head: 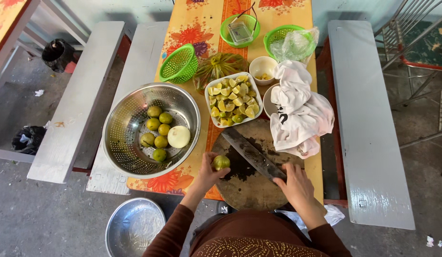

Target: The person wipes a lime with a cloth, cuts several limes into pieces using a large knife on a wooden board, and then places the lime pieces into a plastic bag, which is subsequently tied and moved aside.

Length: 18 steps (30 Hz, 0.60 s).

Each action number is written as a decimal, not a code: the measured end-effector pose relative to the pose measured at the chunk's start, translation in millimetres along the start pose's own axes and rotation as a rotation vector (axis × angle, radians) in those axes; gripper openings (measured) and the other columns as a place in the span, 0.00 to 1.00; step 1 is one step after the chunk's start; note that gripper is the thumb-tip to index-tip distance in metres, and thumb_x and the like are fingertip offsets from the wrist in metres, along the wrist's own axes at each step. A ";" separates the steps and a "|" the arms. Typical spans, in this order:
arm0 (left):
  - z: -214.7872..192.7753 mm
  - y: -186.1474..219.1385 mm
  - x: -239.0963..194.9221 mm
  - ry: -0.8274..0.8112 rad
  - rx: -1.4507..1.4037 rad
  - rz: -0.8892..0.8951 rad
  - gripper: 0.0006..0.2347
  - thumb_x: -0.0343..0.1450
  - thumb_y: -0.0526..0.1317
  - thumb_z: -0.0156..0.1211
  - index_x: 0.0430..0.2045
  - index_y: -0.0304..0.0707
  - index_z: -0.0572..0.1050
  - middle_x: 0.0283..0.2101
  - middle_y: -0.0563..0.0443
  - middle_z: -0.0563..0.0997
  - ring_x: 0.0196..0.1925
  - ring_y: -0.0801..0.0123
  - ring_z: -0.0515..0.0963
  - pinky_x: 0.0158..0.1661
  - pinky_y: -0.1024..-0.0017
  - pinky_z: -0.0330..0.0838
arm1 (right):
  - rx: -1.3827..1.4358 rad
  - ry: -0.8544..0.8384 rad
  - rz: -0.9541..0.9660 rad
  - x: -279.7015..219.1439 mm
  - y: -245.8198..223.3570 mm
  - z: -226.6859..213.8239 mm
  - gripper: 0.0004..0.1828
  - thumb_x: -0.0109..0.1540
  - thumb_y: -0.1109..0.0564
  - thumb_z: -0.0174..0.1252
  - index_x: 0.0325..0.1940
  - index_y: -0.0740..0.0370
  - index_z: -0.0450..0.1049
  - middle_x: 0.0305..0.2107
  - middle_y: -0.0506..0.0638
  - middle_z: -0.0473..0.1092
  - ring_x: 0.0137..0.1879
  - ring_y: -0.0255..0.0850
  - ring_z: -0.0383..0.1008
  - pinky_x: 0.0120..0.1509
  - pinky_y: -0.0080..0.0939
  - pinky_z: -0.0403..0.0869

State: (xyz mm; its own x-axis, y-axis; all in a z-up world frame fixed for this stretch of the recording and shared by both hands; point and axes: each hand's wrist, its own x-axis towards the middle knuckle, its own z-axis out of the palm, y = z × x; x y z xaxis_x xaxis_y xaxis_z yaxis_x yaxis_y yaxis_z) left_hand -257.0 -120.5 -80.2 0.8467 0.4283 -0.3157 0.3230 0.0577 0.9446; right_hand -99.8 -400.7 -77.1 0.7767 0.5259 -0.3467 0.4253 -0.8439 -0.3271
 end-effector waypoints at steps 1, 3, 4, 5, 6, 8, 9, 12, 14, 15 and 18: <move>0.5 1.1 -2.4 -0.001 0.000 0.001 0.33 0.65 0.41 0.76 0.58 0.32 0.58 0.58 0.27 0.67 0.57 0.34 0.74 0.51 0.47 0.79 | -0.001 0.001 0.001 2.7 1.4 0.7 0.26 0.63 0.34 0.56 0.58 0.48 0.63 0.49 0.54 0.69 0.63 0.55 0.70 0.56 0.59 0.75; 2.1 2.0 -9.1 0.004 0.080 0.024 0.30 0.64 0.41 0.76 0.57 0.39 0.62 0.55 0.33 0.69 0.54 0.37 0.77 0.49 0.52 0.81 | 0.069 -0.047 -0.010 6.1 5.0 3.6 0.26 0.62 0.36 0.59 0.56 0.51 0.66 0.45 0.51 0.71 0.59 0.50 0.73 0.56 0.49 0.76; 3.2 -4.3 -7.6 0.001 0.080 0.021 0.30 0.64 0.41 0.76 0.57 0.39 0.62 0.55 0.33 0.69 0.54 0.37 0.77 0.49 0.52 0.81 | 0.069 -0.049 -0.007 2.9 3.2 -0.7 0.26 0.62 0.36 0.59 0.56 0.51 0.66 0.45 0.51 0.71 0.59 0.50 0.73 0.56 0.49 0.76; 5.2 -10.9 -5.8 0.014 0.127 0.038 0.30 0.64 0.42 0.77 0.57 0.42 0.64 0.54 0.35 0.68 0.52 0.37 0.78 0.49 0.53 0.81 | 0.144 -0.070 -0.049 0.0 2.1 -5.2 0.23 0.61 0.38 0.61 0.49 0.53 0.68 0.38 0.52 0.71 0.55 0.52 0.75 0.54 0.51 0.75; 7.2 -17.5 -3.9 0.026 0.174 0.055 0.30 0.64 0.42 0.77 0.58 0.45 0.66 0.53 0.36 0.66 0.50 0.37 0.79 0.49 0.53 0.81 | 0.219 -0.090 -0.090 -2.8 1.0 -9.6 0.20 0.59 0.40 0.64 0.43 0.55 0.70 0.32 0.52 0.71 0.50 0.54 0.77 0.51 0.52 0.74; 12.9 -2.0 -6.0 0.028 0.253 0.081 0.30 0.64 0.44 0.76 0.59 0.45 0.66 0.52 0.36 0.66 0.51 0.34 0.77 0.51 0.50 0.80 | 0.304 -0.098 -0.075 -9.4 5.9 -2.0 0.16 0.62 0.43 0.61 0.43 0.53 0.69 0.30 0.51 0.70 0.44 0.50 0.79 0.47 0.49 0.75; 17.0 4.0 -9.7 0.031 0.331 0.105 0.31 0.64 0.45 0.75 0.60 0.45 0.65 0.50 0.35 0.67 0.52 0.31 0.76 0.52 0.47 0.78 | 0.387 -0.107 -0.059 -14.7 9.5 2.4 0.12 0.65 0.45 0.59 0.43 0.52 0.68 0.27 0.49 0.69 0.37 0.46 0.82 0.44 0.46 0.76; 33.5 -0.9 -9.2 0.095 0.245 0.132 0.29 0.63 0.43 0.75 0.51 0.38 0.61 0.51 0.31 0.71 0.52 0.32 0.77 0.48 0.47 0.79 | 0.582 0.009 -0.037 -39.5 5.0 -6.4 0.14 0.63 0.50 0.61 0.47 0.57 0.70 0.13 0.52 0.71 0.21 0.45 0.79 0.34 0.43 0.76; 35.0 -7.8 -10.8 0.078 0.205 0.124 0.27 0.65 0.42 0.73 0.52 0.38 0.61 0.53 0.31 0.70 0.50 0.33 0.78 0.48 0.49 0.80 | 0.585 0.110 -0.050 -67.7 -16.0 -17.6 0.14 0.64 0.48 0.60 0.46 0.58 0.69 0.16 0.54 0.71 0.24 0.46 0.79 0.35 0.44 0.76; 35.8 -8.5 -5.6 0.063 0.166 0.153 0.25 0.68 0.41 0.71 0.52 0.39 0.61 0.55 0.32 0.70 0.49 0.33 0.79 0.47 0.51 0.81 | 0.584 0.245 -0.079 -76.0 -26.4 -26.6 0.15 0.66 0.45 0.58 0.44 0.58 0.69 0.20 0.57 0.71 0.26 0.46 0.80 0.35 0.44 0.77; 42.0 -14.6 -4.9 0.091 0.121 0.164 0.25 0.68 0.41 0.71 0.54 0.40 0.63 0.55 0.35 0.68 0.53 0.38 0.78 0.45 0.57 0.82 | 0.153 0.487 -0.231 -60.7 -32.4 11.7 0.23 0.70 0.40 0.51 0.49 0.65 0.65 0.26 0.62 0.65 0.31 0.62 0.76 0.31 0.58 0.74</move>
State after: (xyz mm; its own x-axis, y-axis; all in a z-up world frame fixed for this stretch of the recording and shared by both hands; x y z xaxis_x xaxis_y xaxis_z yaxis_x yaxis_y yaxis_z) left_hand -248.1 -161.3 -96.2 0.8523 0.5028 -0.1444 0.2375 -0.1259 0.9632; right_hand -166.1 -404.0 -55.7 0.8116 0.5547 0.1836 0.5660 -0.6683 -0.4827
